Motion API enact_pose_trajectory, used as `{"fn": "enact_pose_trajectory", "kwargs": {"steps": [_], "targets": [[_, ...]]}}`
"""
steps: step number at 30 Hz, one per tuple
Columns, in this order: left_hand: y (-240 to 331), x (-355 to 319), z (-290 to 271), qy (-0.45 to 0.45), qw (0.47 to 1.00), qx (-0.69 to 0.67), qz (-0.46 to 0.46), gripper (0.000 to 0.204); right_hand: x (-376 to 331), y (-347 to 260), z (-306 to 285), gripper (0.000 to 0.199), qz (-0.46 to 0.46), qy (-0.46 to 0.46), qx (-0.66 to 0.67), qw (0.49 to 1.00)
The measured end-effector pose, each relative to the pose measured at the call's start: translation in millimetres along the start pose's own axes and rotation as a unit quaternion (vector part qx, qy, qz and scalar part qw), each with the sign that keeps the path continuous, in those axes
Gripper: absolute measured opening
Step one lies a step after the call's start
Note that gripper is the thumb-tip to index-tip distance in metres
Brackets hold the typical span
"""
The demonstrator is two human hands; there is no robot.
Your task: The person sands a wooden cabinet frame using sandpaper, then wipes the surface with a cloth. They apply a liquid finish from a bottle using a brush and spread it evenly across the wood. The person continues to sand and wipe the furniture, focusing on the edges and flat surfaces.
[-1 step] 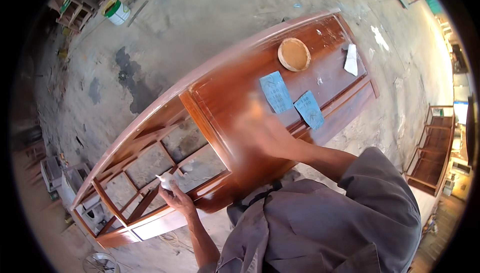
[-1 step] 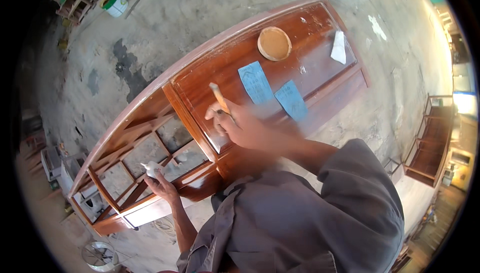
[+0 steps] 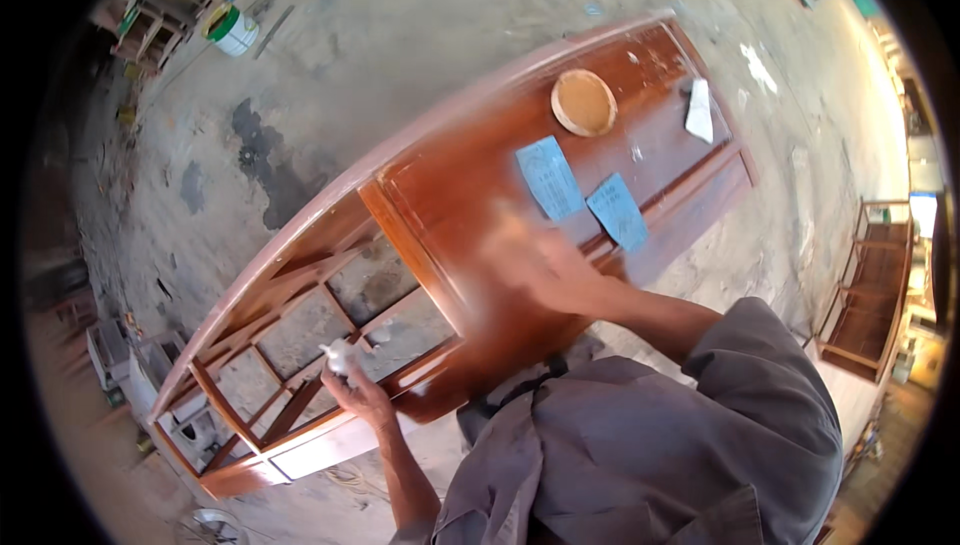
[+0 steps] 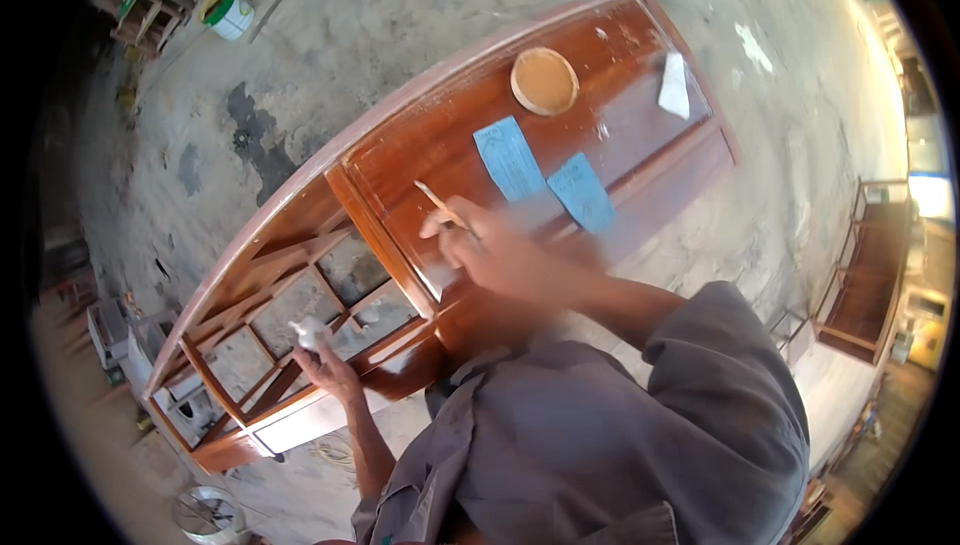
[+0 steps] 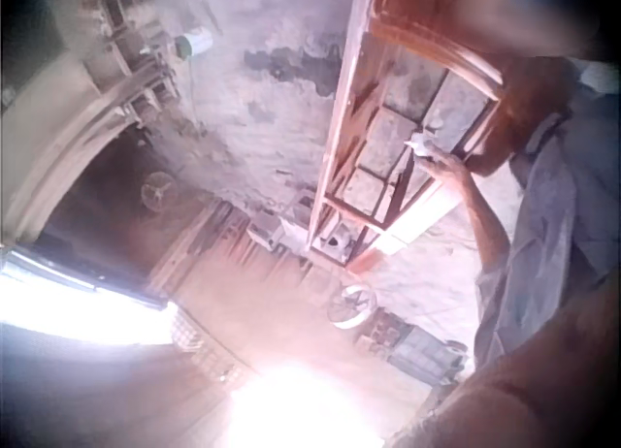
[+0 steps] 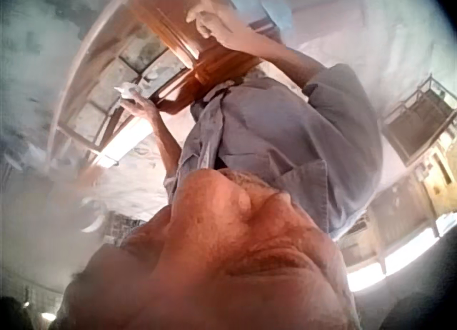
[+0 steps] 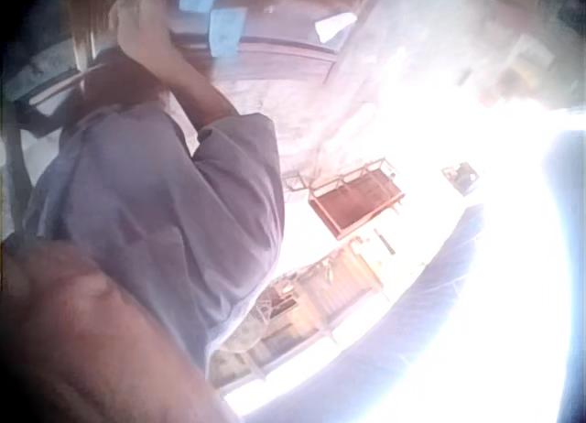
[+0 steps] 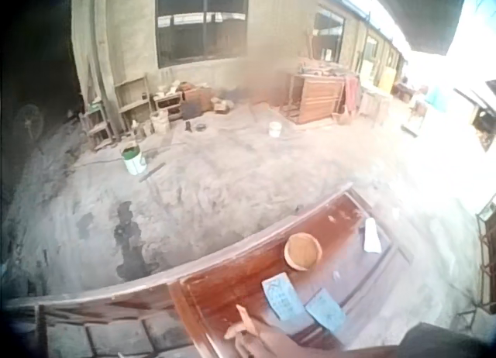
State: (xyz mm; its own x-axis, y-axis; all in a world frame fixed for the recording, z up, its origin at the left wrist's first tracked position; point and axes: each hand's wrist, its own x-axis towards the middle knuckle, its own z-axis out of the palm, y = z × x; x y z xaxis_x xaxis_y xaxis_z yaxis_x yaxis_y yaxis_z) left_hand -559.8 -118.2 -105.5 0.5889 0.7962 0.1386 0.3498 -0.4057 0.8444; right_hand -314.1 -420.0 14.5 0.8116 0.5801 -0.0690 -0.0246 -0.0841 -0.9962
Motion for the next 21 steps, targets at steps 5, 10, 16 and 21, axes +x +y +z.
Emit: {"fn": "enact_pose_trajectory", "kwargs": {"steps": [5, 10, 16, 21], "targets": [[77, 5, 56, -0.075, 0.989, -0.085, 0.099, 0.028, -78, -5, -23, 0.025, 0.085, 0.140, -0.110, 0.980], [222, 3, 163, -0.209, 0.957, -0.144, 0.138, 0.029, -137, 6, -39, 0.023, 0.030, 0.252, -0.189, 0.949], [309, 6, 292, -0.239, 0.940, -0.119, 0.214, 0.029, -163, 16, -89, 0.019, 0.024, 0.287, -0.291, 0.912], [328, 14, 349, -0.223, 0.950, -0.029, 0.217, 0.031, -187, 45, -166, 0.021, 0.040, 0.293, -0.374, 0.879]]}}
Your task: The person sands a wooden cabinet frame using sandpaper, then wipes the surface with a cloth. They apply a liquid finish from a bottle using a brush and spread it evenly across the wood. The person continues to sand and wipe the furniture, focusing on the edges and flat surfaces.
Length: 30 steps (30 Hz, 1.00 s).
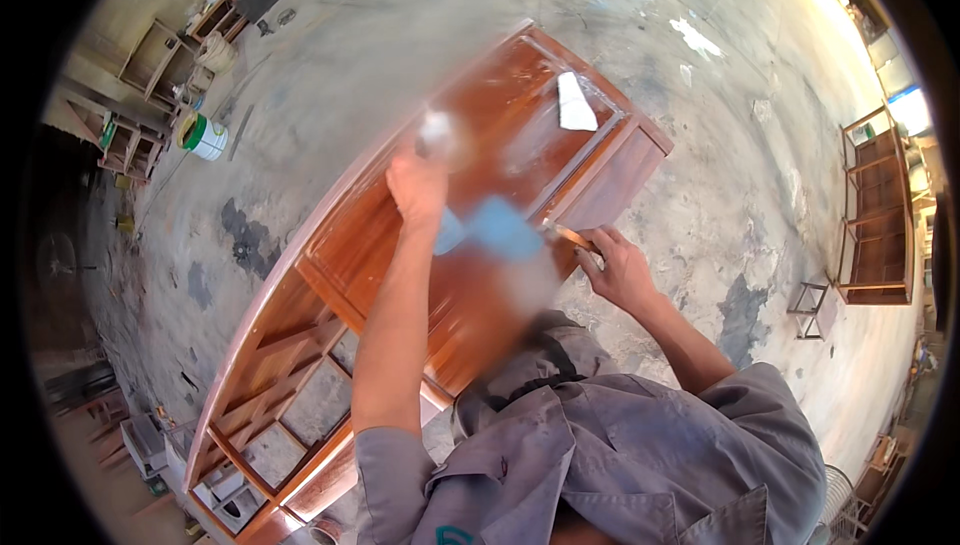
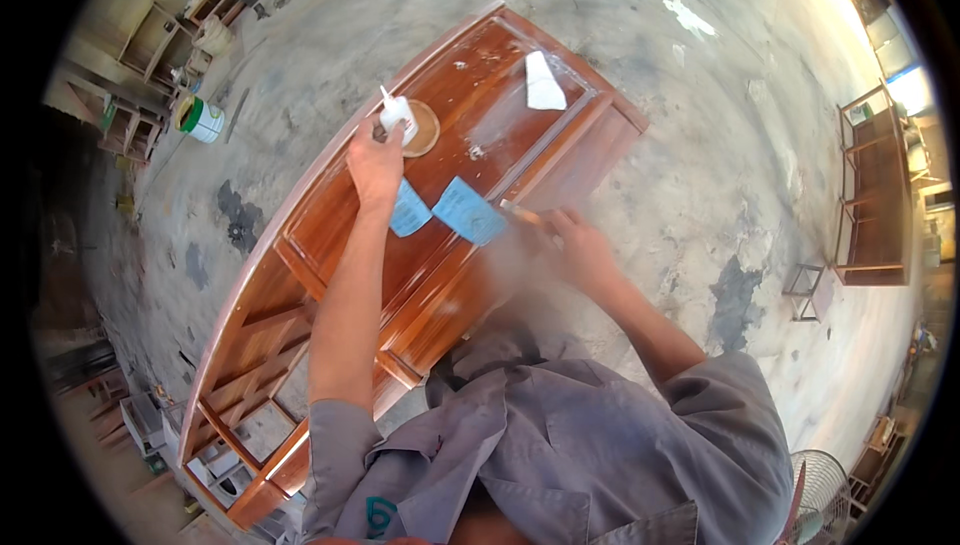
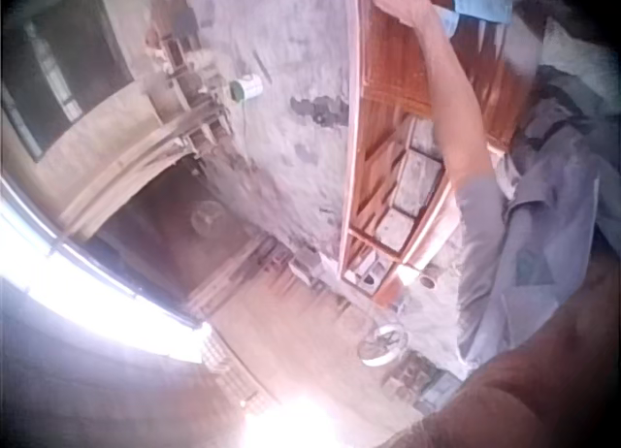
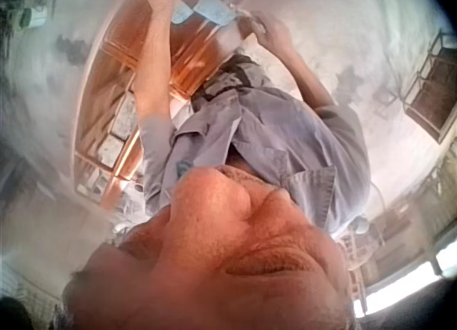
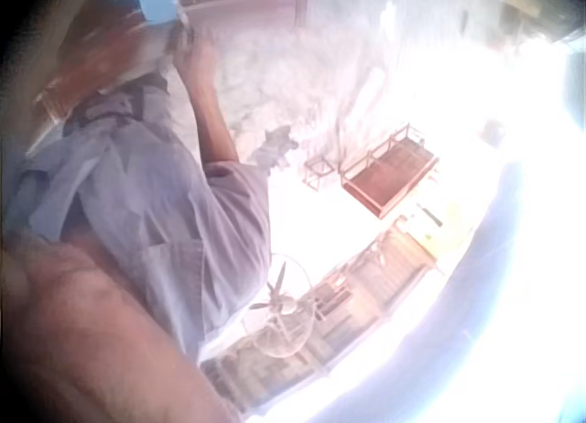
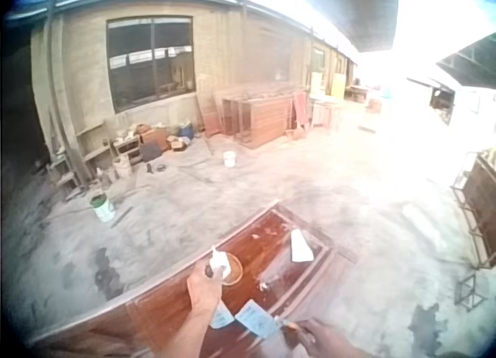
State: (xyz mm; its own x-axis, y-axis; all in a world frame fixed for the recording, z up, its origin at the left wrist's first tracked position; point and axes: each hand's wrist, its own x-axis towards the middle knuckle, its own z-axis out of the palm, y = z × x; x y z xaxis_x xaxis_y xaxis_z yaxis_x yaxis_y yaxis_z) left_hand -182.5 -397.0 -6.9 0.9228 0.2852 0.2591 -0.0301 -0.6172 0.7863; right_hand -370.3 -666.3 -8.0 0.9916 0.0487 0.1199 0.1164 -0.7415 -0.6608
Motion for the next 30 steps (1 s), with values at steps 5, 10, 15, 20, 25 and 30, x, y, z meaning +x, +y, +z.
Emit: {"fn": "enact_pose_trajectory", "kwargs": {"steps": [5, 10, 15, 20, 25, 30], "targets": [[-36, 19, 29, 0.055, 0.974, 0.179, 0.124, 0.031, 32, 79, -22, 0.019, 0.005, -0.009, -0.005, 1.000], [-22, 15, 15, 0.050, 0.976, 0.187, 0.095, 0.027, 98, 105, -31, 0.022, -0.037, -0.043, -0.006, 0.998], [9, -47, -14, 0.107, 0.993, 0.038, 0.038, 0.024, 138, 96, -32, 0.023, -0.097, -0.038, -0.018, 0.994], [23, -159, -12, -0.003, 0.991, 0.038, -0.128, 0.022, 197, 116, -33, 0.042, -0.022, 0.050, -0.047, 0.997], [51, -188, 7, -0.017, 0.975, -0.062, -0.214, 0.025, 262, 156, -40, 0.073, -0.032, -0.017, -0.122, 0.992], [69, -178, 12, -0.029, 0.986, -0.053, -0.156, 0.021, 260, 143, -24, 0.061, -0.017, -0.109, -0.181, 0.977]]}}
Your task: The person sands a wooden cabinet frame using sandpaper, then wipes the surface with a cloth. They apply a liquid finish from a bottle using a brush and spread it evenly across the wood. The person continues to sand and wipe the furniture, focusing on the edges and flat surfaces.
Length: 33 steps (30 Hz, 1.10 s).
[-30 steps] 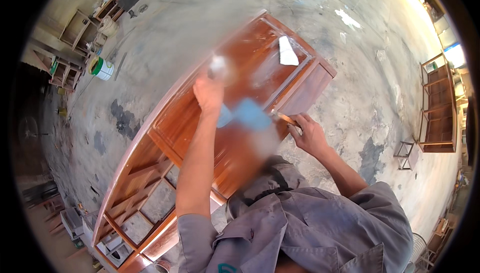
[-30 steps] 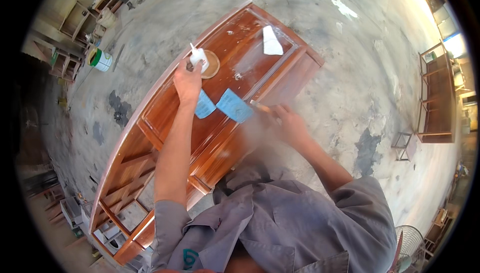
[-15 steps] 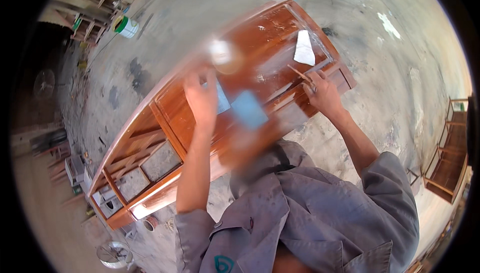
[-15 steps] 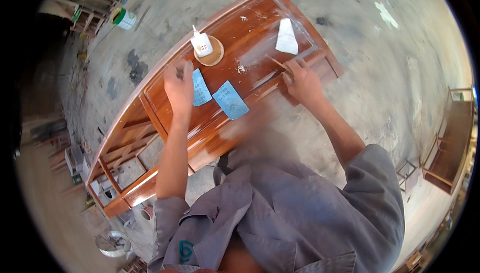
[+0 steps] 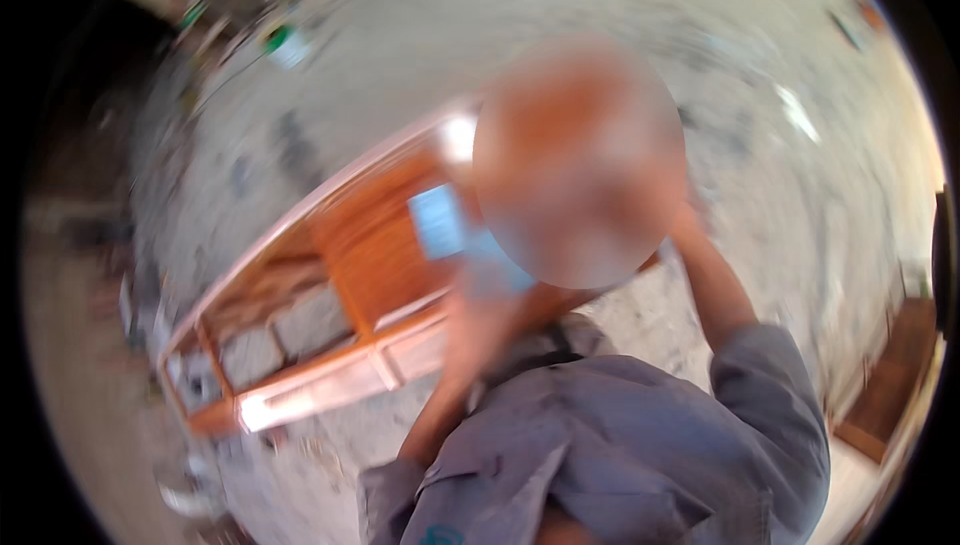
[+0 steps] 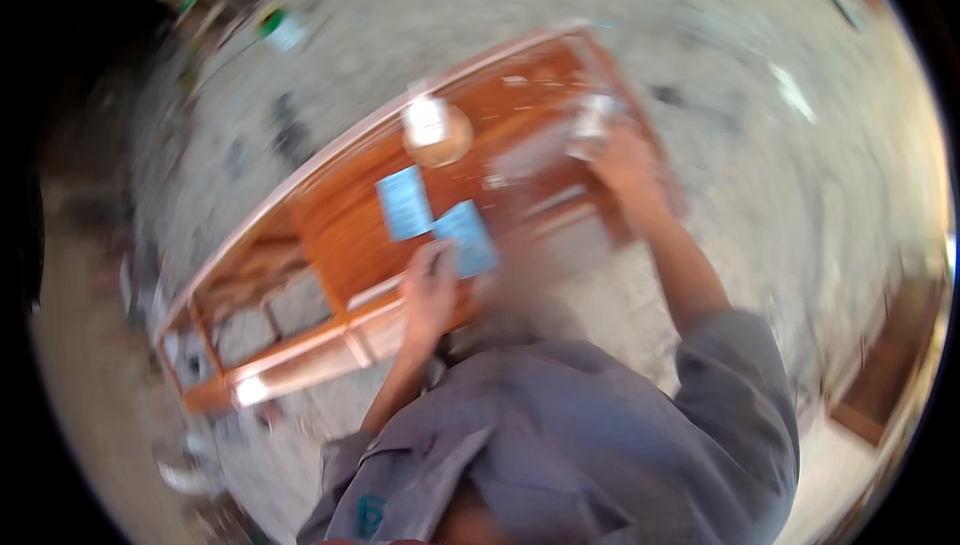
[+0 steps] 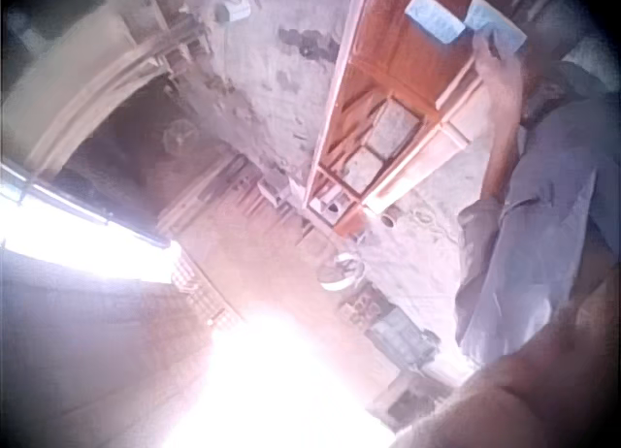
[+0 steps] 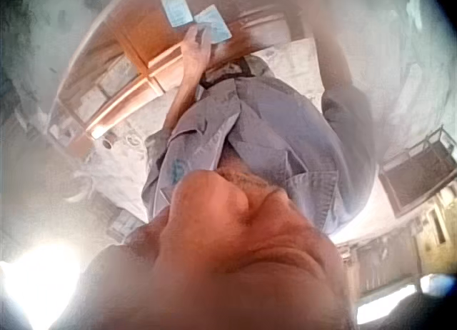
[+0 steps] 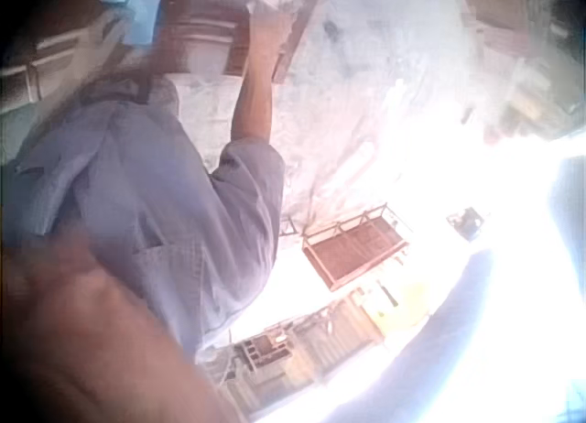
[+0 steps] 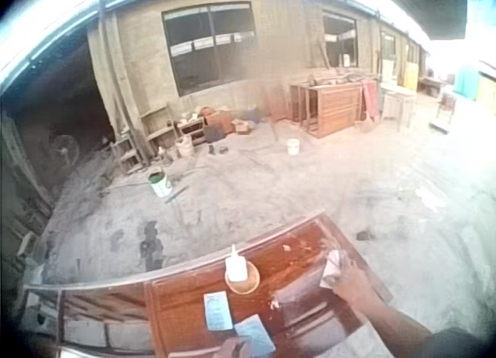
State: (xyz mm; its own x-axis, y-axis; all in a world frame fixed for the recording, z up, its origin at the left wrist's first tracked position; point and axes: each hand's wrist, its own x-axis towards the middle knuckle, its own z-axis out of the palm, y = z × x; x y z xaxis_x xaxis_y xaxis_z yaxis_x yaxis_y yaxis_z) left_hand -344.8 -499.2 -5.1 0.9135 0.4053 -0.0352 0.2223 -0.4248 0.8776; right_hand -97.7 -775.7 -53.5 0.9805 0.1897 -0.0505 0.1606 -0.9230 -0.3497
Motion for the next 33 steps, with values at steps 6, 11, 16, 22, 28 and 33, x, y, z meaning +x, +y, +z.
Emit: {"fn": "enact_pose_trajectory", "kwargs": {"steps": [6, 11, 16, 22, 28, 33], "targets": [[55, 3, 0, -0.020, 0.998, -0.055, -0.037, 0.030, -60, -67, -19, 0.048, -0.051, -0.301, 0.373, 0.876], [-12, -18, -8, 0.009, 0.999, -0.035, 0.011, 0.031, -119, -156, -1, 0.055, -0.152, -0.422, 0.310, 0.838], [-8, -31, -48, 0.138, 0.986, -0.032, -0.091, 0.031, -127, -188, 14, 0.040, -0.138, -0.380, 0.431, 0.807], [-19, -40, -64, 0.185, 0.974, 0.117, 0.064, 0.027, -136, -248, 4, 0.032, -0.120, -0.496, 0.395, 0.763], [-37, -37, -103, 0.189, 0.973, 0.102, 0.084, 0.032, -145, -292, 19, 0.037, -0.075, -0.461, 0.356, 0.809], [-75, -34, -149, 0.051, 0.986, -0.149, -0.049, 0.039, -147, -319, 37, 0.036, -0.046, -0.448, 0.344, 0.824]]}}
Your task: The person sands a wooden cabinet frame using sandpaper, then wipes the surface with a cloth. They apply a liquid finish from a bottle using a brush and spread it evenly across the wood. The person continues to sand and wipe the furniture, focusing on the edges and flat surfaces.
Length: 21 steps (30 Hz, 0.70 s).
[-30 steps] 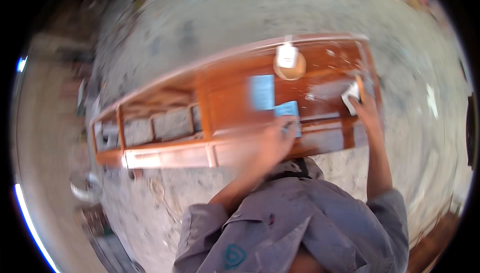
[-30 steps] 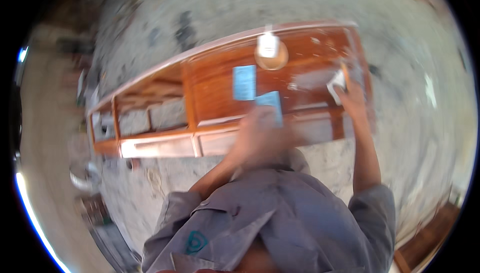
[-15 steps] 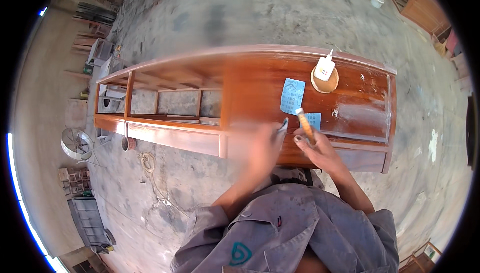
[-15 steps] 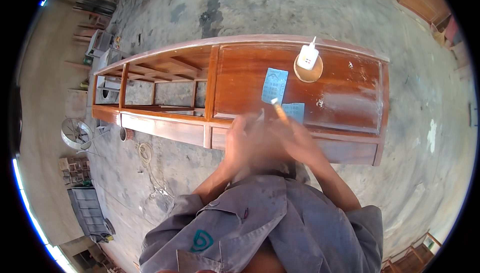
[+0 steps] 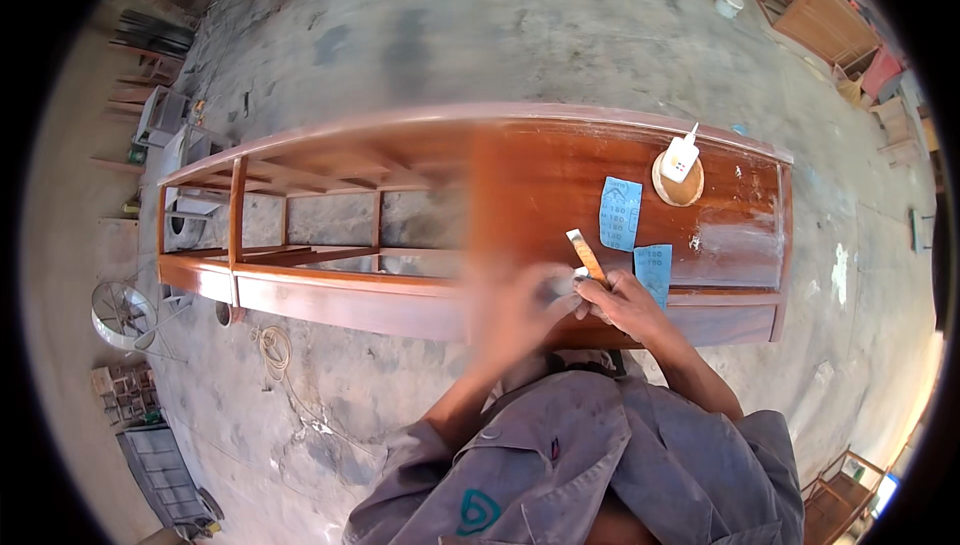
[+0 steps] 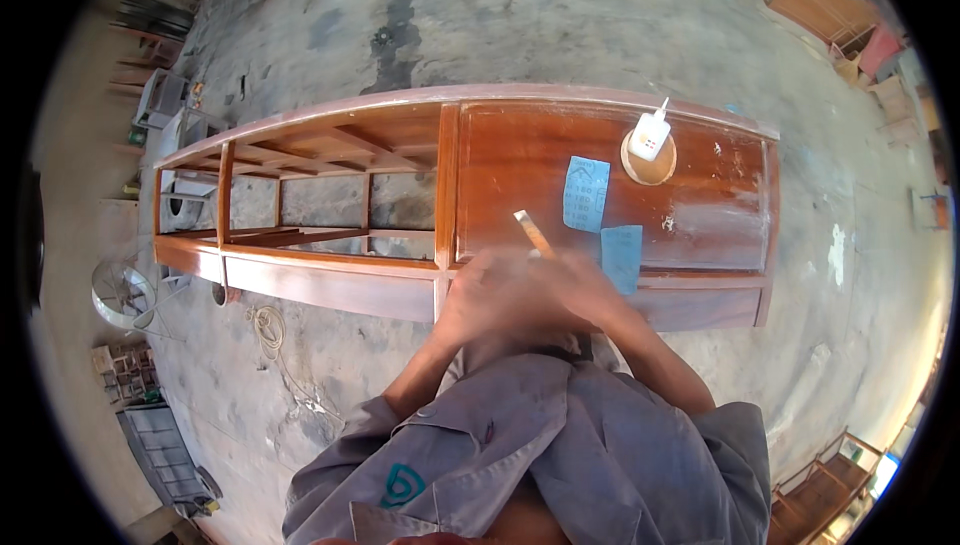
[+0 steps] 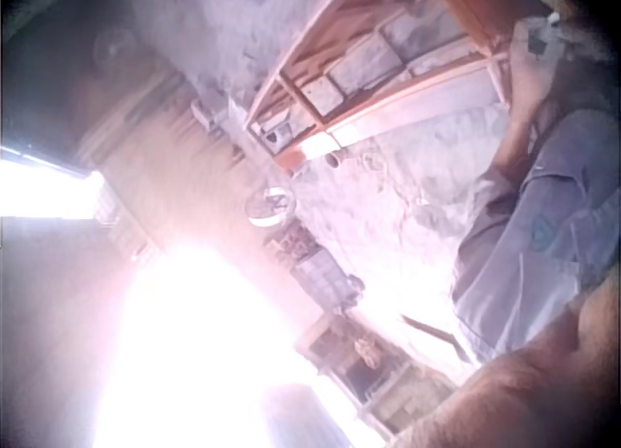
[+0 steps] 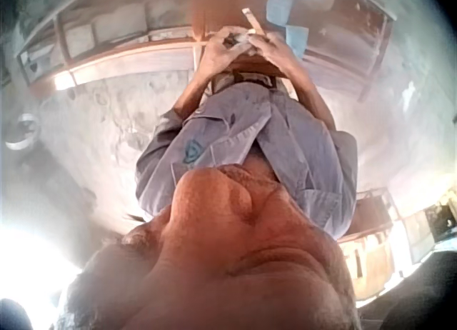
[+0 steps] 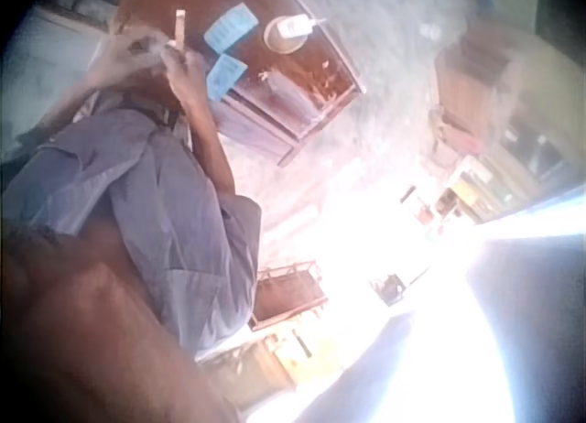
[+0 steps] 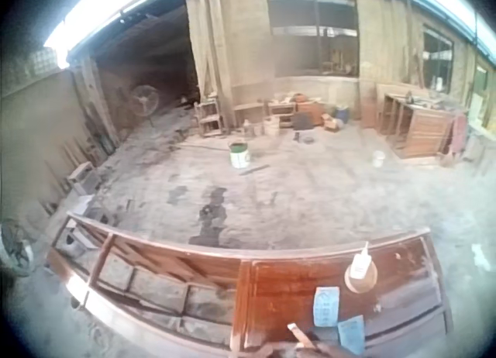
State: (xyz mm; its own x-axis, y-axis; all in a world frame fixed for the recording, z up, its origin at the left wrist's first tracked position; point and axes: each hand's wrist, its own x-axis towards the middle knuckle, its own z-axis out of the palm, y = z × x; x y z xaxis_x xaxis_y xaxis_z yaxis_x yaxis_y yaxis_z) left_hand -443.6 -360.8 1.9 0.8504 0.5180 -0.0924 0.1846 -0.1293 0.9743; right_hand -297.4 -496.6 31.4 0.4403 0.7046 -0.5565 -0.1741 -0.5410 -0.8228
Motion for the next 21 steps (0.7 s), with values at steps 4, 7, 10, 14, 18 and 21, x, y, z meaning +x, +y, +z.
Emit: {"fn": "enact_pose_trajectory", "kwargs": {"steps": [4, 7, 10, 14, 18, 21], "targets": [[-3, 12, -28, -0.109, 0.978, -0.095, -0.150, 0.036, 11, -13, 7, 0.035, 0.017, -0.030, -0.031, 0.999], [-19, 23, -48, -0.159, 0.974, -0.094, -0.134, 0.034, 14, -26, 16, 0.033, -0.048, -0.039, -0.083, 0.995], [-37, 30, -63, -0.184, 0.969, -0.137, -0.087, 0.030, 9, -63, 26, 0.031, -0.064, -0.045, -0.091, 0.993], [-33, 42, -78, -0.226, 0.957, -0.117, -0.139, 0.023, 14, -39, 20, 0.030, 0.058, -0.020, 0.049, 0.997], [-50, 45, -72, -0.172, 0.982, 0.030, -0.073, 0.022, 33, 1, 21, 0.031, -0.092, 0.054, -0.051, 0.993], [-57, 48, -59, -0.104, 0.994, 0.011, -0.030, 0.026, 47, 1, 31, 0.031, -0.110, 0.153, -0.145, 0.971]]}}
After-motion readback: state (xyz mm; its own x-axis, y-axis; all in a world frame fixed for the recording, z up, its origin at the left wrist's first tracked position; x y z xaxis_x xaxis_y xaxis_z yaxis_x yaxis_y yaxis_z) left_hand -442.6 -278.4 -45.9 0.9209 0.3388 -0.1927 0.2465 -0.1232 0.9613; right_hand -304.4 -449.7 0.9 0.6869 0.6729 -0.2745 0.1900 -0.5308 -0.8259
